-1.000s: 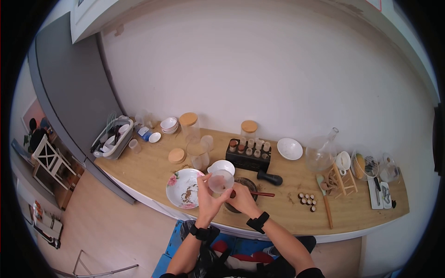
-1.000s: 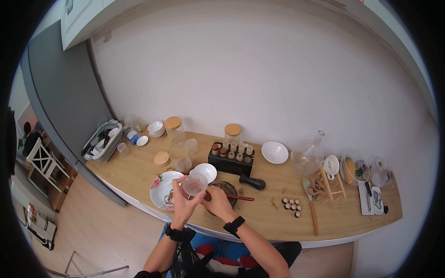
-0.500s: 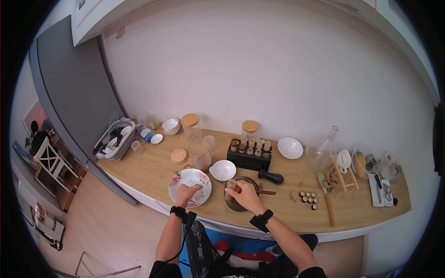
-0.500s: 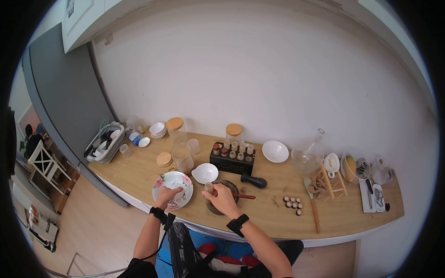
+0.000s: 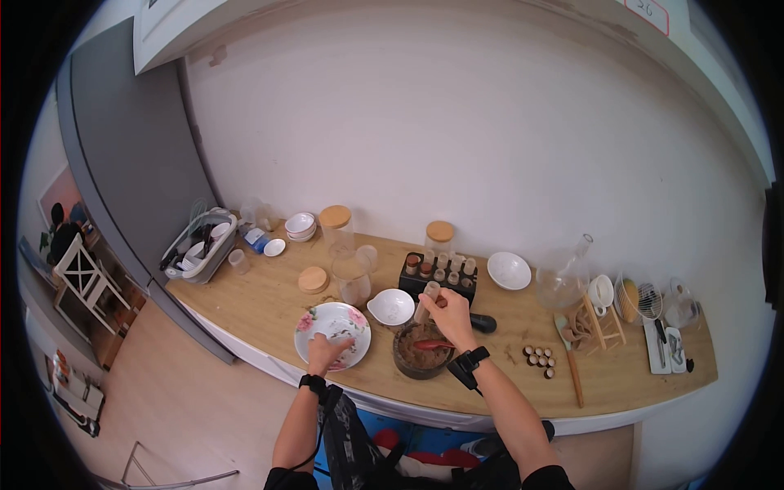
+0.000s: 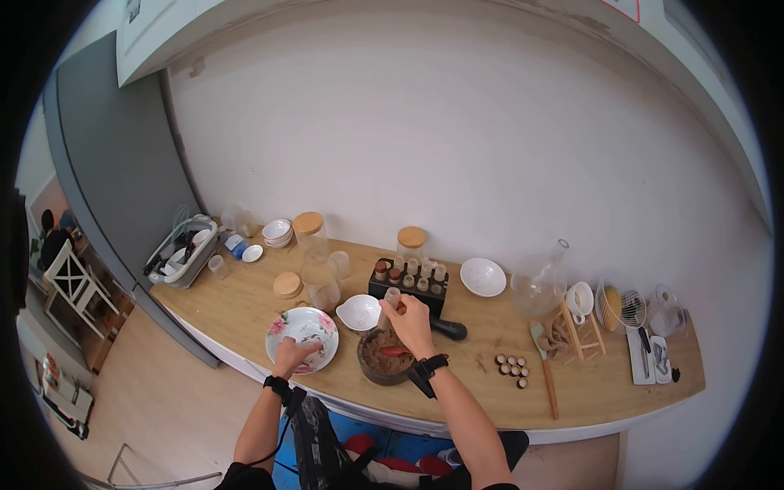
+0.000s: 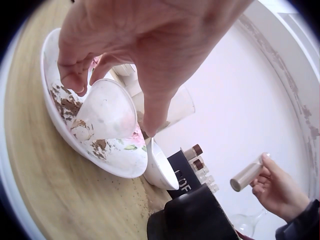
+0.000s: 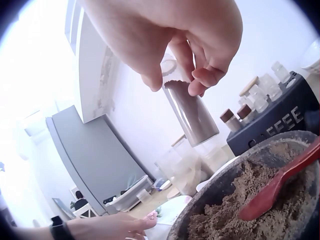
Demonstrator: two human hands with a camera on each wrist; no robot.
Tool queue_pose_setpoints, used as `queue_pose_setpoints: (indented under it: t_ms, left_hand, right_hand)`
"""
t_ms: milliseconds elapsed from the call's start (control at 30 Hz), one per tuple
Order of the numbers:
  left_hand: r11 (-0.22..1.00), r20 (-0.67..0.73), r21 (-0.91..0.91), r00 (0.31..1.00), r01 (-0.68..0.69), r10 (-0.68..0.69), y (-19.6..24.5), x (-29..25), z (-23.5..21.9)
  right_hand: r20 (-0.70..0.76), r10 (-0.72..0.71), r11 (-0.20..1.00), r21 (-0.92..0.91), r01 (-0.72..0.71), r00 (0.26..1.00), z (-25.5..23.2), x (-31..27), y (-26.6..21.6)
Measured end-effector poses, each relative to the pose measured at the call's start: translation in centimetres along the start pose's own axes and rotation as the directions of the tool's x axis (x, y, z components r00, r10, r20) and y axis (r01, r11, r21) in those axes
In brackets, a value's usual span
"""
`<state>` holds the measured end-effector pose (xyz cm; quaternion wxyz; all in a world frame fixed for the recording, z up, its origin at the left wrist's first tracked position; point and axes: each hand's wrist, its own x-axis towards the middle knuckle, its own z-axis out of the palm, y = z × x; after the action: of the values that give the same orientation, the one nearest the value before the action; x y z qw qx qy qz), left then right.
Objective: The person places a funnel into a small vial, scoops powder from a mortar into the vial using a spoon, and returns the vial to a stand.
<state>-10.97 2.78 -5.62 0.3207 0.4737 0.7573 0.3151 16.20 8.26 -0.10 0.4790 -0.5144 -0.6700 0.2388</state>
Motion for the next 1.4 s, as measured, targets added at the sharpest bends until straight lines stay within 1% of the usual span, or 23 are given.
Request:
queue_pose_setpoints:
  t_ms: [33,67,100,167,233,300,333,400,433,467,500,533,567,600,633,700,767,800,867,1000,1200,1267,1400]
  left_hand:
    - [1.0,-0.002,-0.001,1.0,0.002,-0.002,-1.5,0.9,0.8]
    - [1.0,-0.06,0.013,0.998,-0.017,0.017,-4.3,2.6,2.2]
    - [0.999,-0.119,0.031,0.992,-0.036,0.04,-5.7,3.7,2.8]
    - [0.997,-0.125,0.051,0.99,-0.064,0.07,-4.9,3.1,1.6]
    - [0.995,-0.115,0.066,0.99,-0.079,0.086,-4.8,2.1,1.7]
    - [0.993,-0.183,-0.014,0.977,-0.118,0.114,-4.7,2.1,1.5]
    - [0.993,-0.183,-0.016,0.976,-0.121,0.116,-4.9,2.5,1.8]
    - [0.966,-0.338,-0.031,0.912,-0.256,0.231,-6.2,2.8,2.5]
    - [0.966,-0.337,-0.03,0.913,-0.255,0.231,-5.9,2.6,2.4]
    - [0.964,-0.373,-0.036,0.898,-0.265,0.233,-5.6,2.6,2.3]
    - [0.961,-0.408,-0.042,0.883,-0.273,0.233,-5.3,2.4,2.3]
    - [0.962,-0.406,-0.041,0.884,-0.271,0.232,-4.7,2.0,2.1]
    - [0.956,-0.393,-0.09,0.892,-0.28,0.224,-3.9,1.5,1.8]
    - [0.947,-0.381,-0.14,0.898,-0.289,0.218,-3.0,1.0,1.5]
    - [0.946,-0.382,-0.141,0.898,-0.291,0.219,-2.2,0.3,1.3]
    - [0.922,-0.327,-0.288,0.931,-0.26,0.161,-0.8,-1.1,1.2]
    - [0.914,-0.326,-0.303,0.93,-0.271,0.168,-0.6,-1.8,1.7]
    - [0.906,-0.323,-0.315,0.929,-0.284,0.179,-0.7,-2.1,2.0]
    - [0.906,-0.313,-0.319,0.933,-0.278,0.176,-1.6,-2.2,2.9]
    - [0.897,-0.305,-0.346,0.937,-0.275,0.17,-2.2,-2.6,3.6]
    - [0.895,-0.301,-0.338,0.935,-0.29,0.189,-3.0,-2.8,4.7]
    - [0.894,-0.284,-0.346,0.94,-0.284,0.189,-3.2,-2.8,4.9]
    - [0.891,-0.229,-0.371,0.956,-0.261,0.184,-2.8,-3.3,5.0]
  right_hand:
    - [-0.004,0.068,0.998,-0.01,-0.068,0.998,0.3,0.3,0.6]
    - [0.019,0.075,0.993,-0.091,-0.073,0.997,0.5,0.3,1.2]
    - [0.019,0.074,0.994,-0.087,-0.072,0.997,0.8,0.3,1.7]
    - [-0.034,0.141,0.99,0.001,-0.141,0.989,1.2,0.6,2.4]
    - [-0.031,0.133,0.991,-0.012,-0.133,0.991,1.4,0.4,2.9]
    - [-0.018,0.119,0.993,-0.022,-0.119,0.993,1.3,0.7,2.9]
    - [-0.039,0.093,0.995,-0.037,-0.095,0.995,1.3,0.8,3.0]
    - [-0.007,0.084,0.996,-0.035,-0.084,0.996,1.4,0.8,3.4]
    - [0.022,0.065,0.997,-0.031,-0.064,0.998,1.3,1.0,3.2]
    - [0.018,0.126,0.992,0.006,-0.126,0.992,1.1,1.1,2.8]
    - [0.019,0.125,0.992,0.005,-0.126,0.992,1.2,1.2,2.7]
    - [0.047,0.081,0.996,-0.033,-0.08,0.996,1.3,1.1,2.8]
    - [0.074,0.038,0.997,-0.069,-0.033,0.996,1.3,0.9,2.7]
    - [0.073,0.037,0.997,-0.07,-0.032,0.997,1.2,0.9,2.6]
    - [0.098,0.045,0.996,-0.078,-0.038,0.994,0.9,0.7,2.2]
    - [0.125,0.051,0.995,-0.087,-0.04,0.991,0.8,0.4,1.2]
    - [0.069,-0.007,1.0,-0.014,0.008,0.998,1.0,-0.3,0.6]
    - [0.072,-0.004,1.0,-0.015,0.005,0.997,1.2,-0.4,0.9]
    - [0.098,-0.114,0.987,-0.1,0.124,0.989,1.6,-0.5,1.3]
    - [0.134,-0.067,0.993,-0.084,0.079,0.989,1.1,-0.5,0.6]
    - [0.1,-0.13,0.986,-0.092,0.14,0.986,1.5,-0.7,1.7]
    - [0.101,-0.032,0.997,-0.066,0.038,0.994,1.0,-0.5,0.7]
    - [0.103,-0.056,0.995,-0.073,0.064,0.993,1.0,-0.8,0.7]
